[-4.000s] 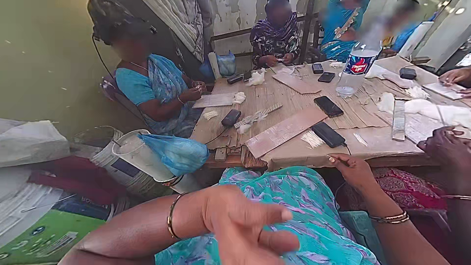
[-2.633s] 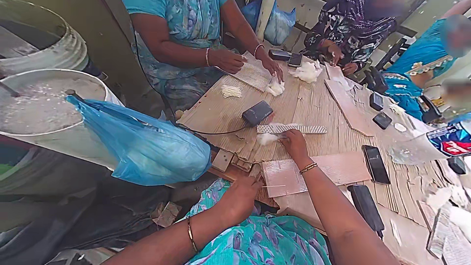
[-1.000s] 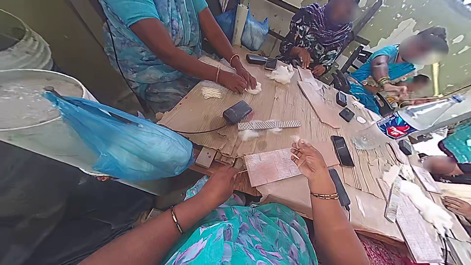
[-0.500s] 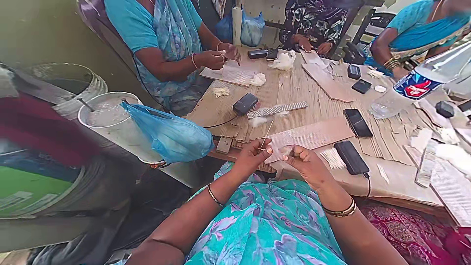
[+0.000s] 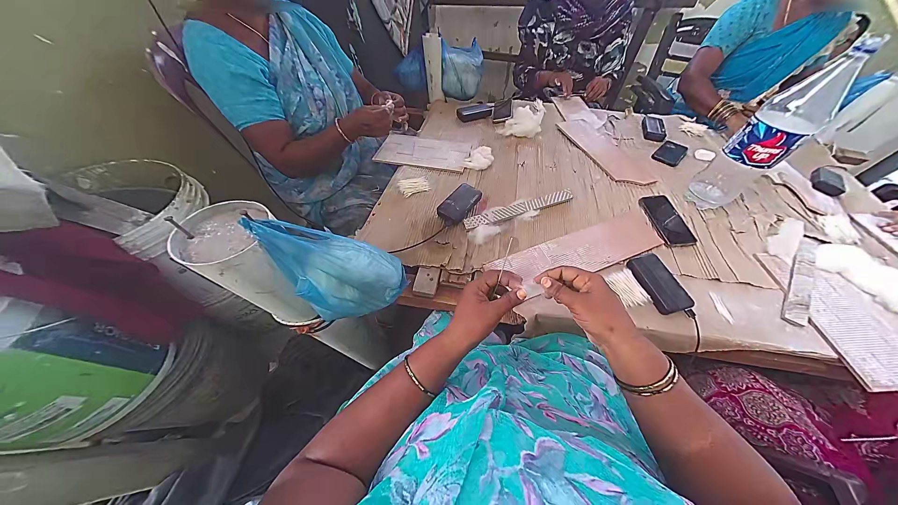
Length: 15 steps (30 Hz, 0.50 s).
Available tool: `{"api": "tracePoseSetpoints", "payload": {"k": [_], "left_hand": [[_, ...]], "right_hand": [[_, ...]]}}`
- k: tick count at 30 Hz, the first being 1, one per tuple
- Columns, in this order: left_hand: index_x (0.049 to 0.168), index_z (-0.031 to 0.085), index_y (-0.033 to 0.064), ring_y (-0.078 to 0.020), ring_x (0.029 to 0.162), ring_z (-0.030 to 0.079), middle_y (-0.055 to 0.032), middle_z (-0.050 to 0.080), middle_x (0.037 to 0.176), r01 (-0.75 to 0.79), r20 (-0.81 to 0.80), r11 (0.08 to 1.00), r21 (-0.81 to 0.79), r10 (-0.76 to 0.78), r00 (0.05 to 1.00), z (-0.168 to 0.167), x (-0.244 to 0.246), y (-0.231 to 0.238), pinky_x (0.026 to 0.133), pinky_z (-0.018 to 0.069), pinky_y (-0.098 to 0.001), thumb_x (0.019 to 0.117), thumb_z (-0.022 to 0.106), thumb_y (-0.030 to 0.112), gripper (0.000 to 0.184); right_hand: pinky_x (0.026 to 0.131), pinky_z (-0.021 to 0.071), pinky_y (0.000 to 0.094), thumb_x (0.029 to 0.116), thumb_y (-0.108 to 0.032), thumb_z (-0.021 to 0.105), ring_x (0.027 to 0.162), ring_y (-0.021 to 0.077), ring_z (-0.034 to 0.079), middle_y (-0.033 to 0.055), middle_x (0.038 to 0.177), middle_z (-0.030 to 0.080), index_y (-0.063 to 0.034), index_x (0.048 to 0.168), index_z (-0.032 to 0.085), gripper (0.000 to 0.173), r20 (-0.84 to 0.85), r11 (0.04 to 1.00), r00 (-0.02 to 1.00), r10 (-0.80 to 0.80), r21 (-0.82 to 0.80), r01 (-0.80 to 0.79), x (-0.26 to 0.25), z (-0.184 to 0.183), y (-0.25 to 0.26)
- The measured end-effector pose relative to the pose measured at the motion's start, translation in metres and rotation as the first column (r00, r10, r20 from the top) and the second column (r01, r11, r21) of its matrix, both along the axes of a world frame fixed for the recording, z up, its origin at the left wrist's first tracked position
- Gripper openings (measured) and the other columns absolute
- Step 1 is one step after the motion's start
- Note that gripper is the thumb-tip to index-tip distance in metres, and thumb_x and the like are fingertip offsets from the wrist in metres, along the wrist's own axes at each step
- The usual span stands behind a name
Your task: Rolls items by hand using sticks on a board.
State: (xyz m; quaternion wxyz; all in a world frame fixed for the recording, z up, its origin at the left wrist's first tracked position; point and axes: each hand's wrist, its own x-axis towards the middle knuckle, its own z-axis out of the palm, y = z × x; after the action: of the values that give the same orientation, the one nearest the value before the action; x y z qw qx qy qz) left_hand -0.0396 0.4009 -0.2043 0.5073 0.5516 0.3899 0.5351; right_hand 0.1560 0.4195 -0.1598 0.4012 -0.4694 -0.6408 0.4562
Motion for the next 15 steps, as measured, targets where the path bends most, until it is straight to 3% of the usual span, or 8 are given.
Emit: {"api": "tracePoseSetpoints", "payload": {"k": [2, 5, 8, 11, 15], "left_hand": [[0.101, 0.069, 0.0039, -0.005, 0.085, 0.065, -0.0032, 0.07, 0.111, -0.001, 0.008, 1.0, 0.002, 0.001, 1.0, 0.003, -0.003, -0.001, 0.079, 0.056, -0.0248, 0.0932, 0.071, 0.005, 0.008], [0.112, 0.066, 0.0029, -0.0037, 0.079, 0.065, 0.0008, 0.069, 0.094, 0.035, -0.004, 0.999, 0.015, -0.035, 0.999, 0.008, -0.005, -0.004, 0.077, 0.0561, -0.0233, 0.0929, 0.071, 0.004, 0.02], [0.104, 0.069, 0.0043, -0.0019, 0.074, 0.061, 0.0035, 0.066, 0.083, 0.033, -0.074, 0.999, 0.025, -0.031, 0.997, 0.011, -0.005, -0.006, 0.072, 0.0525, -0.0213, 0.0957, 0.068, 0.006, 0.008], [0.098, 0.066, 0.0059, -0.0017, 0.069, 0.057, 0.0048, 0.062, 0.078, -0.013, -0.067, 1.0, -0.006, 0.013, 0.998, 0.014, -0.005, -0.008, 0.066, 0.0494, -0.0202, 0.0978, 0.065, 0.006, 0.002], [0.1, 0.065, 0.0065, -0.0033, 0.068, 0.056, 0.004, 0.06, 0.077, -0.051, 0.028, 0.997, -0.051, 0.052, 0.998, 0.014, -0.002, -0.013, 0.066, 0.0488, -0.0208, 0.0992, 0.062, 0.006, 0.003]], "right_hand": [[0.068, 0.047, 0.0189, 0.0989, -0.006, 0.064, 0.069, 0.0022, 0.056, -0.0038, 0.077, 0.064, -0.0061, 0.096, 0.072, 0.009, 0.009, 0.999, 0.999, 0.035, 0.007, -0.035, 0.0, 0.003, -0.001], [0.067, 0.047, 0.0178, 0.0977, -0.005, 0.065, 0.067, 0.0009, 0.055, -0.0045, 0.075, 0.064, -0.0063, 0.093, 0.072, 0.008, 0.012, 0.997, 0.997, 0.075, 0.015, -0.075, -0.002, 0.005, -0.005], [0.065, 0.0456, 0.0174, 0.0977, -0.005, 0.065, 0.066, 0.0015, 0.054, -0.0042, 0.074, 0.062, -0.006, 0.094, 0.071, 0.007, -0.002, 0.997, 0.997, 0.072, 0.006, -0.072, -0.004, 0.005, -0.009], [0.066, 0.0461, 0.0184, 0.1001, -0.006, 0.061, 0.069, 0.0023, 0.055, -0.0038, 0.078, 0.061, -0.0067, 0.103, 0.067, 0.007, -0.062, 0.999, 0.998, -0.014, 0.049, 0.017, -0.005, 0.003, -0.011], [0.075, 0.0504, 0.0232, 0.1033, -0.012, 0.058, 0.083, 0.0066, 0.06, 0.0016, 0.1, 0.066, -0.0071, 0.123, 0.064, 0.022, -0.119, 0.997, 0.99, -0.069, 0.014, 0.072, -0.006, 0.003, -0.015]]}}
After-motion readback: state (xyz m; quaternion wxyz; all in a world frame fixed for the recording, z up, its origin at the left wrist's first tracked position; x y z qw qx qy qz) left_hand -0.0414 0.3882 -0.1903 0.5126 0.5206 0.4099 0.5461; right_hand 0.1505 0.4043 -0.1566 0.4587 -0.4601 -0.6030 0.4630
